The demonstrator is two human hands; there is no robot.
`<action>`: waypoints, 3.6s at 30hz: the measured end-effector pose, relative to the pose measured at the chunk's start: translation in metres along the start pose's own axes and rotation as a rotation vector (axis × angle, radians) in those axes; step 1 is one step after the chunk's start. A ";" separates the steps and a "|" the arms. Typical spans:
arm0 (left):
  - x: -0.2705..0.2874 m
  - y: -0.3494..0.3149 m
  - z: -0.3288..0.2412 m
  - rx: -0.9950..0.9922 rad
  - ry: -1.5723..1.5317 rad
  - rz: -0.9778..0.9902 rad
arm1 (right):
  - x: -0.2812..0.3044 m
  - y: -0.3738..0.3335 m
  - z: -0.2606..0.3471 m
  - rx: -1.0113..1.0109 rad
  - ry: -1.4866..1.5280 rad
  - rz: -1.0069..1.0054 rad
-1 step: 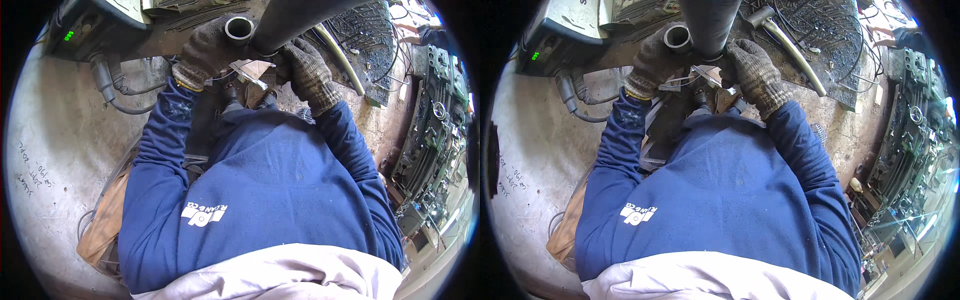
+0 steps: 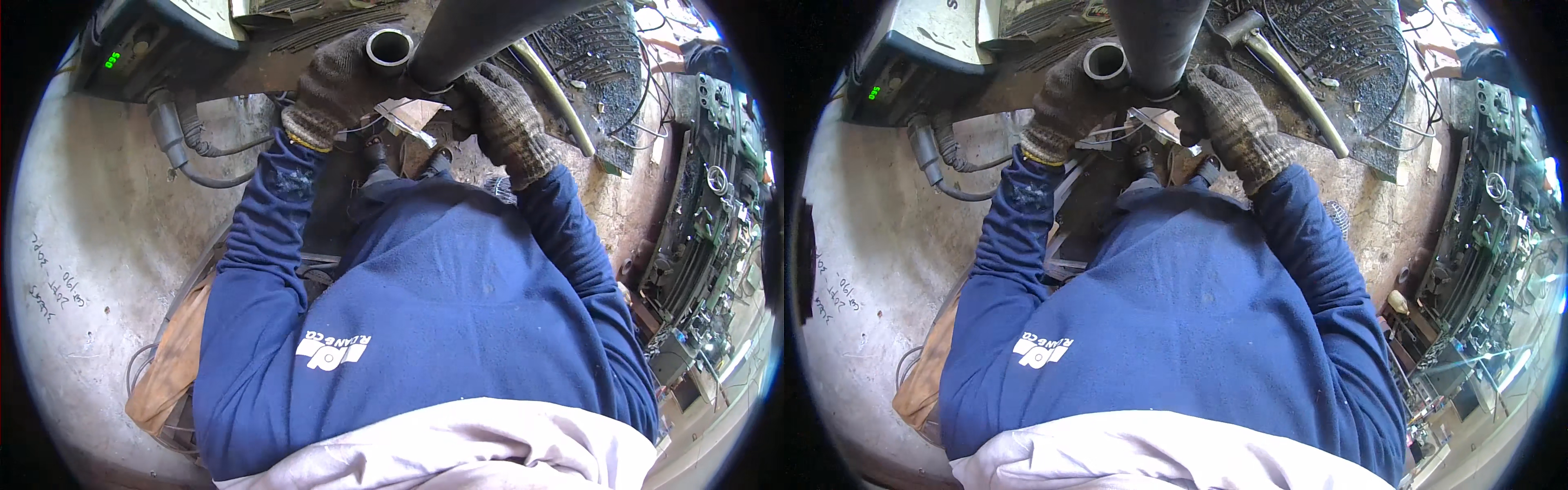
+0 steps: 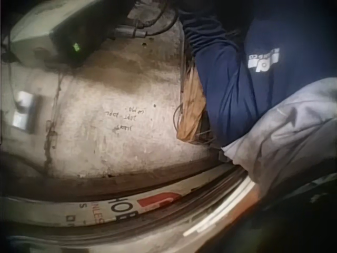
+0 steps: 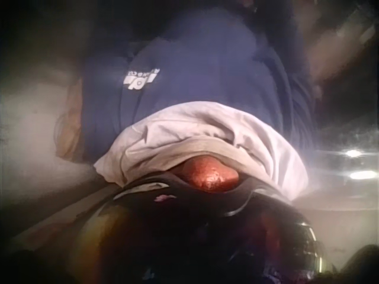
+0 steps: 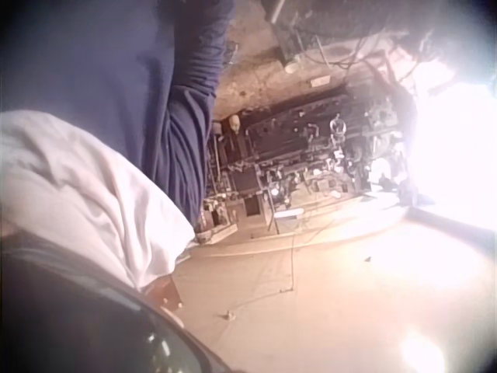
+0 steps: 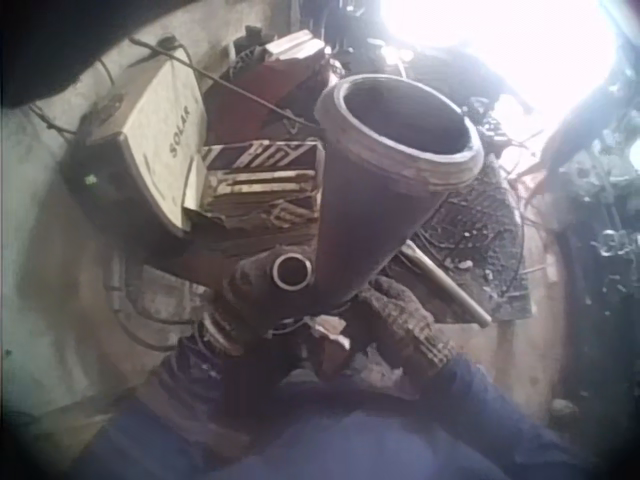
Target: The person positions a metal ring onto a metal pipe, secure the component by striking it with a hammer, and then uses an angle grinder on the metal assembly.
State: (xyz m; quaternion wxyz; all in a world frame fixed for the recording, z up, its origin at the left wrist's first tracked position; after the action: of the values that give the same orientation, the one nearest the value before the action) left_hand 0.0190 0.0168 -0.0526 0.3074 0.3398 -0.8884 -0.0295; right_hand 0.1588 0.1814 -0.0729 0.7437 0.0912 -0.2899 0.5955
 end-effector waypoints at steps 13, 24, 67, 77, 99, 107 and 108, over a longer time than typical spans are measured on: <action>-0.004 -0.008 0.008 -0.152 0.172 -0.076 | 0.088 0.007 0.024 0.079 -1.170 -0.288; -0.001 -0.010 0.020 -0.122 -0.005 -0.135 | 0.111 -0.010 0.006 0.206 -0.884 -0.284; 0.003 -0.010 -0.003 -0.027 -0.075 -0.057 | 0.009 -0.043 0.065 0.434 -1.258 0.194; 0.001 -0.009 -0.002 -0.038 -0.070 -0.066 | 0.012 -0.045 0.057 0.395 -1.308 0.199; -0.002 -0.004 0.006 0.102 0.140 0.002 | 0.000 -0.055 0.072 0.298 -1.354 0.275; 0.002 -0.010 0.003 -0.159 0.094 -0.088 | 0.007 -0.043 0.067 0.163 -1.314 0.246; 0.000 -0.010 0.007 -0.135 0.069 -0.098 | 0.012 -0.041 0.067 0.199 -1.311 0.188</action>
State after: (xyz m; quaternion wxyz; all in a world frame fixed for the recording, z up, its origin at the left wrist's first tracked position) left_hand 0.0209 0.0082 -0.0611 0.3582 0.3619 -0.8556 -0.0928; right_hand 0.1772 0.1480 -0.0032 0.3466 0.4768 -0.6322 0.5028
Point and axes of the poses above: each hand's wrist, its own y-axis towards the middle knuckle, its own x-axis out of the back of the hand, z = x × y, the point moved 7 cm from there along y, towards the middle knuckle, and after that the axes turned 8 degrees about -y, right-handed, at the moved point
